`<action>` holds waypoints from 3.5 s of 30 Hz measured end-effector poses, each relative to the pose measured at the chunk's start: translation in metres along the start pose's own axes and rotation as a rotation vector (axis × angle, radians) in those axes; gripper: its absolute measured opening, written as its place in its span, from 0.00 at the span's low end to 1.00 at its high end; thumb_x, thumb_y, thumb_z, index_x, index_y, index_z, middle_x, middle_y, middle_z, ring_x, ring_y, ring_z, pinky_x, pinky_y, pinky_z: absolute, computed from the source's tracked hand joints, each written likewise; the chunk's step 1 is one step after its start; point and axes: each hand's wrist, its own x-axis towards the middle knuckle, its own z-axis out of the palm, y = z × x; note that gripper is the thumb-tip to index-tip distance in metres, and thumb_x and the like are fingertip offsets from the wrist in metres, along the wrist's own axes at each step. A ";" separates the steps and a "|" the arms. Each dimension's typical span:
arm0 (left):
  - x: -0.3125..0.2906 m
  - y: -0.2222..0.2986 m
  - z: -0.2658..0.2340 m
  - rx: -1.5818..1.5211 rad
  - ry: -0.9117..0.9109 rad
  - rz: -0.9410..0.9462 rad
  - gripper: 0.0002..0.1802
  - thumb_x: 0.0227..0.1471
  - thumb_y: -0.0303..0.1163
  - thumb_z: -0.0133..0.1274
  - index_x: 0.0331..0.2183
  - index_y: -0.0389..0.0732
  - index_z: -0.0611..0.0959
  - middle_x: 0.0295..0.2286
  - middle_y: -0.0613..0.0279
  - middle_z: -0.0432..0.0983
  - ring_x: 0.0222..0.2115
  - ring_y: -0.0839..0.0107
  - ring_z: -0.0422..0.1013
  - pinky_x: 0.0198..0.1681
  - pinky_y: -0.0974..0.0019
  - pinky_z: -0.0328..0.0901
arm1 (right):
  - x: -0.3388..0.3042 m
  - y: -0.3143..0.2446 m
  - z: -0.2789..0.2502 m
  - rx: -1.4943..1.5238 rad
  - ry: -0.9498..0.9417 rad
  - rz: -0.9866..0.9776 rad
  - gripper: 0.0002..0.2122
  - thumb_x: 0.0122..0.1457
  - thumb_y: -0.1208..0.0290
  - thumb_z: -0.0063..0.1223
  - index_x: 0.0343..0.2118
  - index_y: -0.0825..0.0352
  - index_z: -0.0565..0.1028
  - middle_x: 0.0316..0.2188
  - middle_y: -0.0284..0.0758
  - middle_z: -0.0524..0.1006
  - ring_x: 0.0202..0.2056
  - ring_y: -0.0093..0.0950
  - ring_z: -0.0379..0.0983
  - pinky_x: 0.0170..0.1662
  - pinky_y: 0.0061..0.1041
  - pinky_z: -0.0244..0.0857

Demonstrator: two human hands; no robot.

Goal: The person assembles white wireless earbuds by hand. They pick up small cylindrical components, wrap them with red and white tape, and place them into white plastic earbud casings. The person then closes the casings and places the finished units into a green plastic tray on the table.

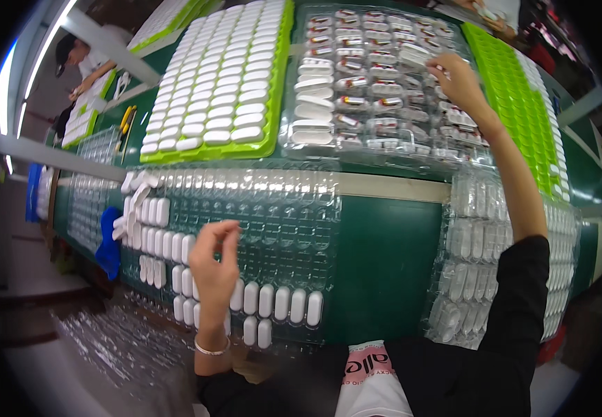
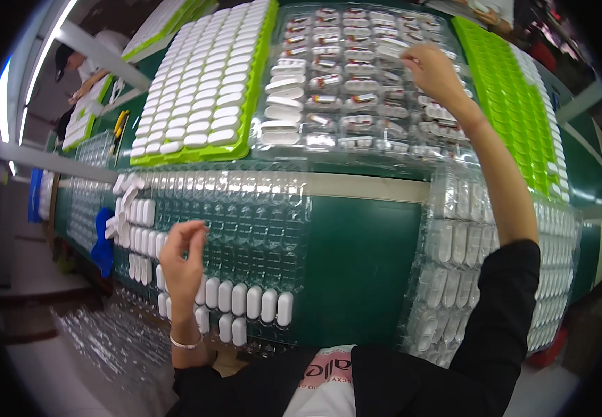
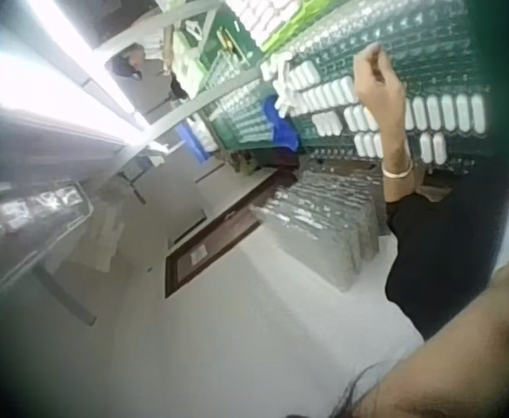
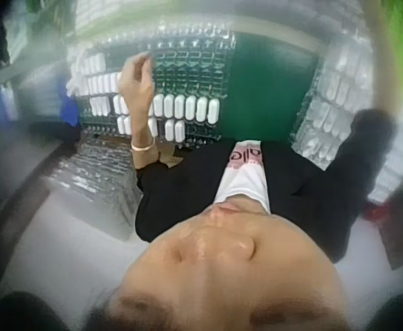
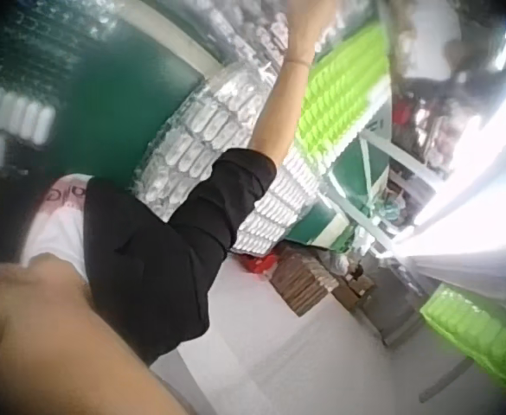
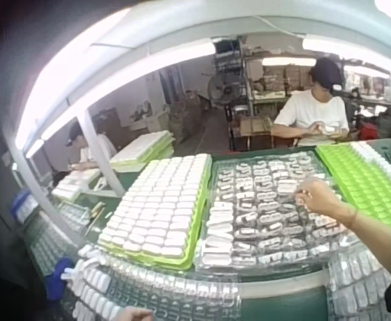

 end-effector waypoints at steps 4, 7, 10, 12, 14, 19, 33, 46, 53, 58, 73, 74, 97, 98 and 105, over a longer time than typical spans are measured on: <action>0.002 -0.065 -0.069 0.697 0.269 -0.019 0.08 0.51 0.24 0.56 0.36 0.35 0.81 0.31 0.54 0.79 0.32 0.59 0.75 0.36 0.61 0.68 | -0.071 -0.072 -0.067 0.174 -0.147 0.132 0.06 0.56 0.76 0.57 0.36 0.68 0.80 0.32 0.38 0.79 0.32 0.30 0.73 0.38 0.27 0.64; -0.007 -0.095 -0.081 0.818 0.231 -0.086 0.09 0.50 0.28 0.58 0.35 0.35 0.81 0.32 0.52 0.79 0.33 0.56 0.75 0.37 0.58 0.67 | -0.122 -0.120 -0.101 0.205 -0.218 0.203 0.06 0.55 0.78 0.57 0.35 0.69 0.79 0.31 0.37 0.79 0.32 0.28 0.73 0.37 0.25 0.63; 0.001 -0.106 -0.066 0.703 -0.012 -0.391 0.13 0.46 0.29 0.61 0.35 0.33 0.81 0.34 0.50 0.78 0.36 0.51 0.74 0.41 0.54 0.66 | -0.161 -0.146 -0.126 0.221 -0.236 0.292 0.06 0.53 0.81 0.58 0.35 0.70 0.79 0.30 0.37 0.79 0.31 0.28 0.71 0.37 0.24 0.63; -0.001 -0.114 -0.062 0.825 0.043 -0.255 0.14 0.46 0.28 0.61 0.36 0.32 0.80 0.34 0.47 0.77 0.37 0.49 0.73 0.41 0.53 0.66 | -0.189 -0.150 -0.138 0.214 -0.210 0.361 0.06 0.54 0.80 0.57 0.36 0.70 0.80 0.29 0.36 0.79 0.30 0.26 0.71 0.36 0.23 0.63; -0.001 -0.121 -0.062 0.844 0.145 -0.034 0.12 0.47 0.26 0.60 0.36 0.32 0.80 0.34 0.48 0.77 0.36 0.52 0.74 0.39 0.55 0.67 | -0.218 -0.147 -0.155 0.222 -0.173 0.538 0.06 0.57 0.79 0.55 0.37 0.70 0.79 0.29 0.34 0.79 0.29 0.23 0.70 0.35 0.21 0.63; 0.000 -0.034 -0.019 0.190 0.125 -0.024 0.14 0.57 0.20 0.50 0.46 0.33 0.77 0.33 0.63 0.74 0.33 0.77 0.69 0.34 0.75 0.64 | -0.290 -0.117 -0.212 0.435 0.246 1.055 0.10 0.62 0.74 0.49 0.42 0.73 0.77 0.26 0.29 0.77 0.27 0.15 0.67 0.32 0.14 0.60; -0.030 0.081 0.149 0.132 -0.724 0.696 0.17 0.46 0.15 0.53 0.41 0.34 0.76 0.39 0.49 0.71 0.41 0.53 0.69 0.44 0.58 0.65 | -0.357 -0.130 -0.239 -0.400 -0.109 1.095 0.06 0.52 0.72 0.55 0.31 0.68 0.77 0.26 0.38 0.77 0.28 0.36 0.74 0.33 0.34 0.66; -0.019 0.093 0.134 -0.865 -1.001 -0.337 0.23 0.53 0.23 0.58 0.50 0.30 0.71 0.43 0.52 0.75 0.44 0.67 0.73 0.50 0.65 0.68 | -0.362 -0.119 -0.236 -0.500 -0.179 1.040 0.04 0.50 0.76 0.55 0.29 0.68 0.74 0.25 0.39 0.74 0.30 0.36 0.73 0.34 0.34 0.65; -0.025 0.092 0.128 -0.922 -0.983 -0.381 0.28 0.53 0.27 0.58 0.53 0.32 0.69 0.44 0.53 0.74 0.44 0.70 0.73 0.48 0.67 0.69 | -0.293 -0.161 -0.214 -0.202 -0.088 0.980 0.10 0.51 0.78 0.51 0.38 0.67 0.77 0.24 0.38 0.73 0.23 0.32 0.69 0.29 0.31 0.64; -0.031 0.098 0.126 -0.946 -1.044 -0.384 0.27 0.52 0.22 0.59 0.52 0.31 0.69 0.45 0.54 0.73 0.47 0.69 0.71 0.51 0.65 0.67 | -0.290 -0.142 -0.197 -0.082 -0.156 0.753 0.12 0.56 0.80 0.52 0.43 0.67 0.78 0.23 0.28 0.69 0.19 0.16 0.59 0.24 0.20 0.57; -0.029 0.046 0.044 -0.783 -0.582 -0.185 0.32 0.56 0.21 0.52 0.60 0.34 0.61 0.47 0.56 0.70 0.47 0.70 0.69 0.50 0.65 0.68 | -0.208 -0.193 -0.119 0.355 -0.245 0.156 0.07 0.56 0.73 0.56 0.35 0.67 0.78 0.31 0.36 0.76 0.33 0.39 0.74 0.35 0.34 0.68; -0.032 0.041 0.047 -0.804 -0.554 -0.193 0.31 0.56 0.21 0.52 0.59 0.34 0.62 0.48 0.55 0.70 0.48 0.69 0.69 0.50 0.65 0.68 | -0.195 -0.192 -0.101 0.345 -0.299 0.123 0.07 0.55 0.71 0.56 0.35 0.68 0.77 0.31 0.38 0.76 0.34 0.41 0.74 0.37 0.37 0.68; -0.035 0.064 0.076 -1.017 -0.667 -0.375 0.28 0.53 0.23 0.58 0.54 0.33 0.68 0.45 0.53 0.72 0.47 0.67 0.71 0.50 0.63 0.68 | -0.155 -0.219 -0.085 1.679 -0.657 0.823 0.28 0.60 0.68 0.56 0.62 0.66 0.60 0.40 0.39 0.75 0.40 0.27 0.76 0.44 0.24 0.73; -0.035 0.070 0.077 -1.025 -0.679 -0.393 0.28 0.53 0.23 0.58 0.54 0.33 0.68 0.45 0.53 0.72 0.47 0.67 0.71 0.50 0.63 0.68 | -0.158 -0.220 -0.087 1.670 -0.662 0.808 0.28 0.60 0.68 0.56 0.62 0.66 0.60 0.40 0.39 0.75 0.40 0.26 0.76 0.44 0.24 0.73; -0.042 0.080 0.093 -1.022 -0.692 -0.203 0.24 0.55 0.23 0.56 0.52 0.33 0.68 0.49 0.45 0.71 0.49 0.65 0.70 0.52 0.62 0.68 | -0.174 -0.220 -0.088 1.715 -0.674 0.809 0.27 0.61 0.71 0.55 0.62 0.66 0.60 0.42 0.39 0.76 0.37 0.22 0.74 0.44 0.22 0.69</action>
